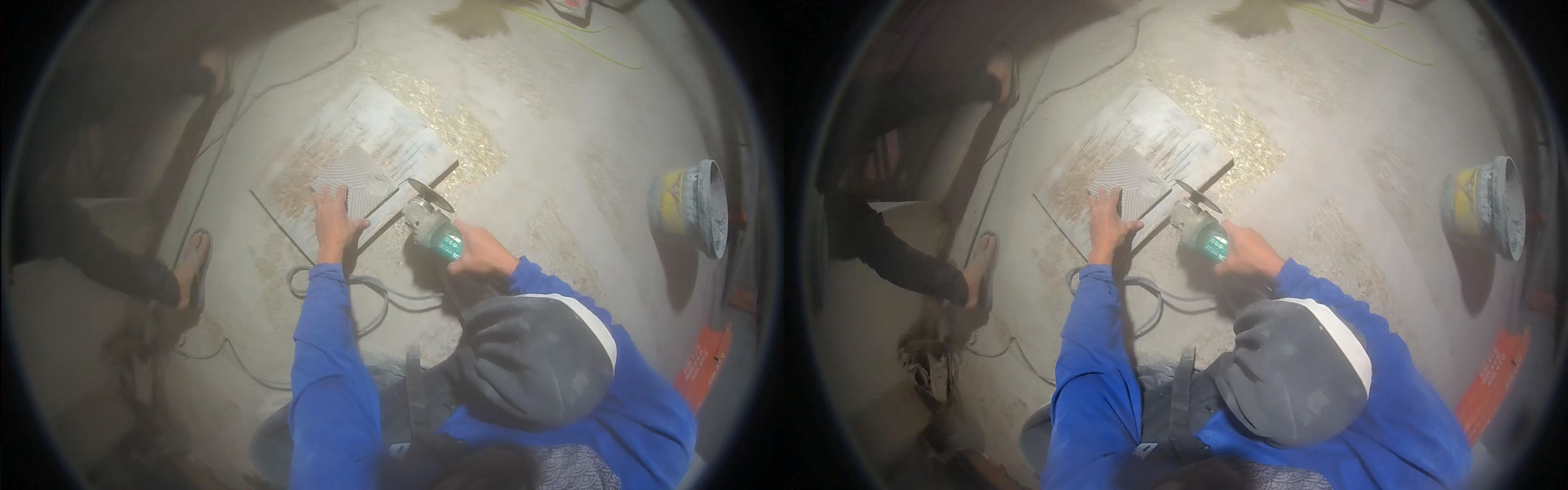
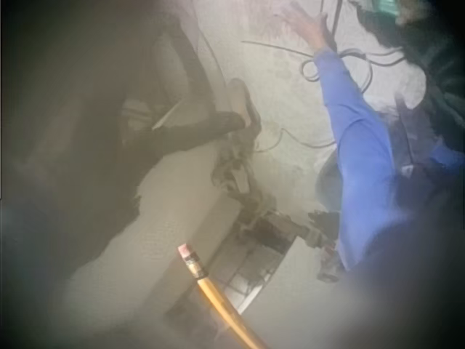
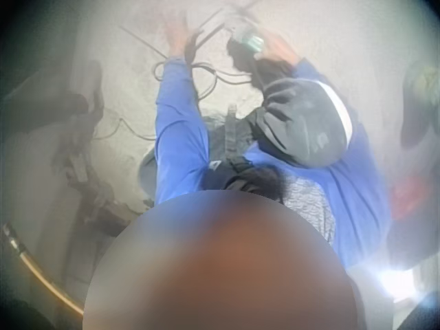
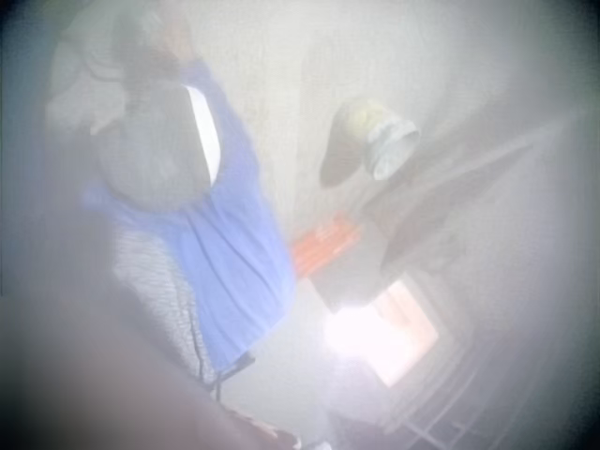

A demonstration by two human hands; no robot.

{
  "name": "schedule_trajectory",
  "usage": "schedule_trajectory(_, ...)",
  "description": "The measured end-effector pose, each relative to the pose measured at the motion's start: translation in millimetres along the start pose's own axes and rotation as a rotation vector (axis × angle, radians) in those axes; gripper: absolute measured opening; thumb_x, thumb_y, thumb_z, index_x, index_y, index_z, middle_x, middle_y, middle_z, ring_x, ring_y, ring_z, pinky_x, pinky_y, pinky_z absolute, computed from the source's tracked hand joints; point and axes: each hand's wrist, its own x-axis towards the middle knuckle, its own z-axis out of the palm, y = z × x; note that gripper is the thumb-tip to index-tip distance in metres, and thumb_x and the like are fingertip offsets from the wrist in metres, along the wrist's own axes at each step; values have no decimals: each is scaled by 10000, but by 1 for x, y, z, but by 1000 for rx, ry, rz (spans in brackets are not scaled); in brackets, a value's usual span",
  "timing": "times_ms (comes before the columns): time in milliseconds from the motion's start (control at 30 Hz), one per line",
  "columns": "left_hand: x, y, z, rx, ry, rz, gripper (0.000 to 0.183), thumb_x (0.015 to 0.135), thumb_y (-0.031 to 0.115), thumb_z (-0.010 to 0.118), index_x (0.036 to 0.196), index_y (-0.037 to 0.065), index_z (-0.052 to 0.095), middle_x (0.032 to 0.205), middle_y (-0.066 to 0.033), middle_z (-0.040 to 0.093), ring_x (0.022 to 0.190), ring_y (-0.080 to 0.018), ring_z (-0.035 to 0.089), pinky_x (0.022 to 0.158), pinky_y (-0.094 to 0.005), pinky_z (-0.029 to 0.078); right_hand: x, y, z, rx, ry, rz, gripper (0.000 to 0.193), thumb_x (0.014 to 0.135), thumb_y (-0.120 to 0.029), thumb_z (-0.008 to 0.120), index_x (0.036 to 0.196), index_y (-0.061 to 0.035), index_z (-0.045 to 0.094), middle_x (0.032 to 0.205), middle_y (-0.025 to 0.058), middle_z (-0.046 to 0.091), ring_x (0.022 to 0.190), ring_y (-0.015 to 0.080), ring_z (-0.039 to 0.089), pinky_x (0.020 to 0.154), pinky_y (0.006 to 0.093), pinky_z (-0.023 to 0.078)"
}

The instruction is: The person uses an angle grinder to grind the surface of a rectangular tile placed on the floor. They hold the tile steady with one hand while operating the grinder with the other, creating dust and visible surface marks.

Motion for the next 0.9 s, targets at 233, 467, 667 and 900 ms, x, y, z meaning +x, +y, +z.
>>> schedule_trajectory(233,1,-5,-18,150,-116,240,585,812,286,718,1343,98,558,1399,-296,482,1244,-488,503,964,-492,503,-8,11,-13,123,25,105,747,602,-275,819,1223,23,528,1037,254,656,977,382,643,879,405,501)
schedule_trajectory(467,35,-26,-80,-370,99,-47,353,918,257,644,1171,14,689,1074,-227,709,1026,-323,686,895,-376,516,-6,16,-21,124,73,105,726,601,-279,804,1209,16,538,1061,242,649,998,372,638,890,406,495)
schedule_trajectory(667,74,-41,-86,-389,334,-61,336,964,238,574,1159,-11,689,1062,-252,704,1010,-354,693,882,-382,511,-8,13,-24,226,79,110,693,591,-262,795,1180,17,558,1066,209,649,996,335,632,903,387,487)
schedule_trajectory(900,113,-63,-83,-307,434,-60,322,951,219,572,1149,-3,694,1091,-258,690,1074,-376,665,930,-414,494,-10,19,-24,269,103,53,726,596,-254,802,1220,12,543,1087,218,653,1017,343,634,907,391,490)
